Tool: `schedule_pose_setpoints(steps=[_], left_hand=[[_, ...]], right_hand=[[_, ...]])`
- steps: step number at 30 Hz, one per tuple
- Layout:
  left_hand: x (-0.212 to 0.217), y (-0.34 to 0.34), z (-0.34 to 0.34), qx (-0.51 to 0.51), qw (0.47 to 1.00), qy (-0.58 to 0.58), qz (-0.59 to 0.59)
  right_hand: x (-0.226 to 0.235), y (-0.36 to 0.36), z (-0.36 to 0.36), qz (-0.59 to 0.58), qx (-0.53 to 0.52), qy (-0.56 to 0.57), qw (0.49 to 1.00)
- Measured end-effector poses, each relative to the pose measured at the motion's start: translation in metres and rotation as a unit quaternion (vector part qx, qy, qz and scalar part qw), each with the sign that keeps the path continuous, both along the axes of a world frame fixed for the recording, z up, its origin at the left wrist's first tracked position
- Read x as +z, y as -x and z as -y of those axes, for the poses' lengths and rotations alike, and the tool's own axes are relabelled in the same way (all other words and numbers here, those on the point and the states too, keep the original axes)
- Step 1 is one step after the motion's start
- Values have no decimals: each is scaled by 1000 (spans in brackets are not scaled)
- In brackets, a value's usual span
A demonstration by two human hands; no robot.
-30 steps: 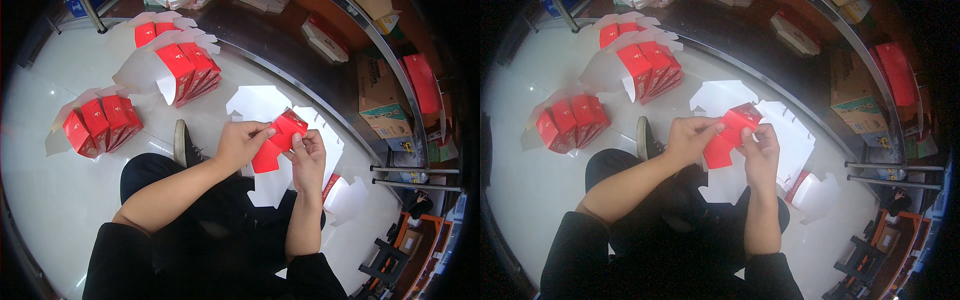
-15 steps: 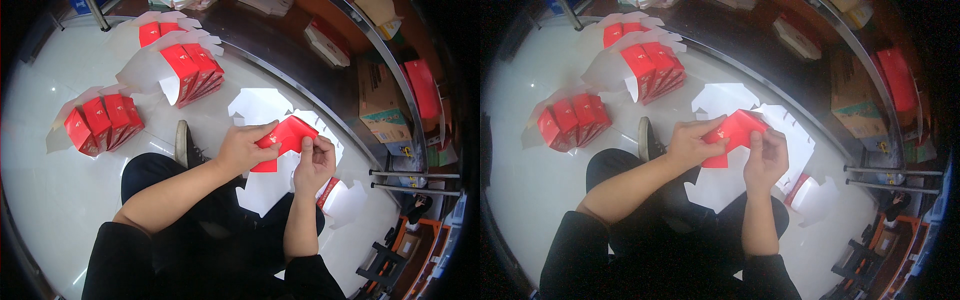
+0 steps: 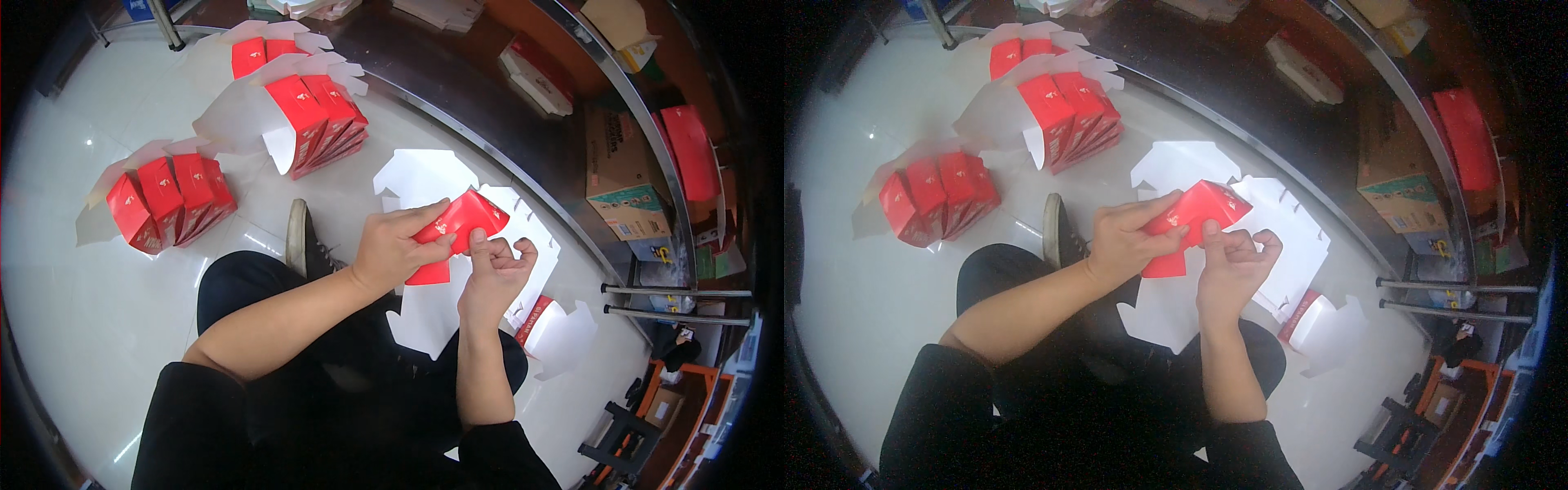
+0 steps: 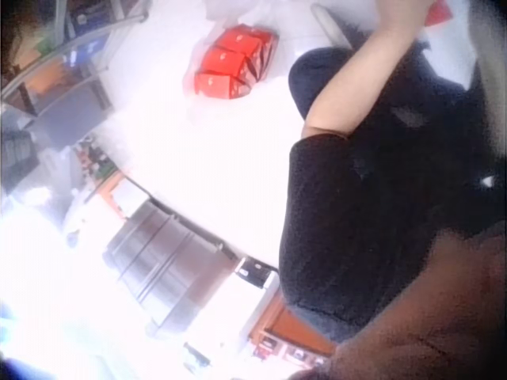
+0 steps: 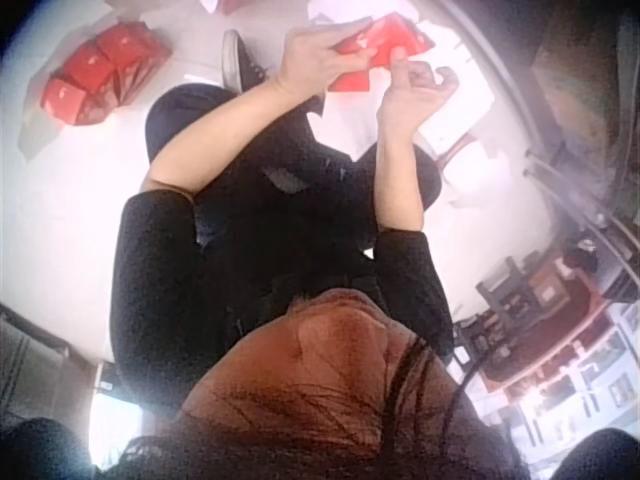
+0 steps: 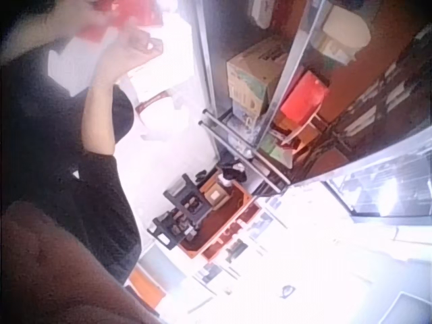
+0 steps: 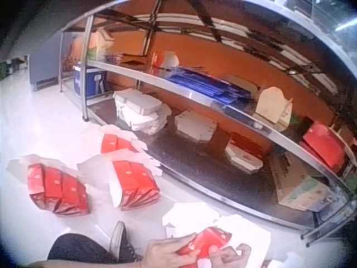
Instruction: The person sits on the floor and assembles small red and white cardboard boxes by hand. They fold the flat printed sheets along pre-scored lines, tuck the flaps into slots, and form the box shape. The person handles the boxes one at a time, placing the finished units into a stack on the floor.
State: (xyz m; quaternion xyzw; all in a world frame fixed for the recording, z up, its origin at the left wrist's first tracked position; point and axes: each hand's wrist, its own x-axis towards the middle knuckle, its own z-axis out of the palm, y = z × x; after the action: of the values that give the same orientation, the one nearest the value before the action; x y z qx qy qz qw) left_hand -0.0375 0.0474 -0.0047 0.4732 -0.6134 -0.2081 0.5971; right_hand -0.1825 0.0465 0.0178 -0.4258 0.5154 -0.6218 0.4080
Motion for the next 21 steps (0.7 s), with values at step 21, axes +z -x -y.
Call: schedule_pose_setpoints(steps=[21], left_hand=[[14,-43,31,-132,963,-233,-34]], right_hand=[[3,15,2,-291,314,-125,895]])
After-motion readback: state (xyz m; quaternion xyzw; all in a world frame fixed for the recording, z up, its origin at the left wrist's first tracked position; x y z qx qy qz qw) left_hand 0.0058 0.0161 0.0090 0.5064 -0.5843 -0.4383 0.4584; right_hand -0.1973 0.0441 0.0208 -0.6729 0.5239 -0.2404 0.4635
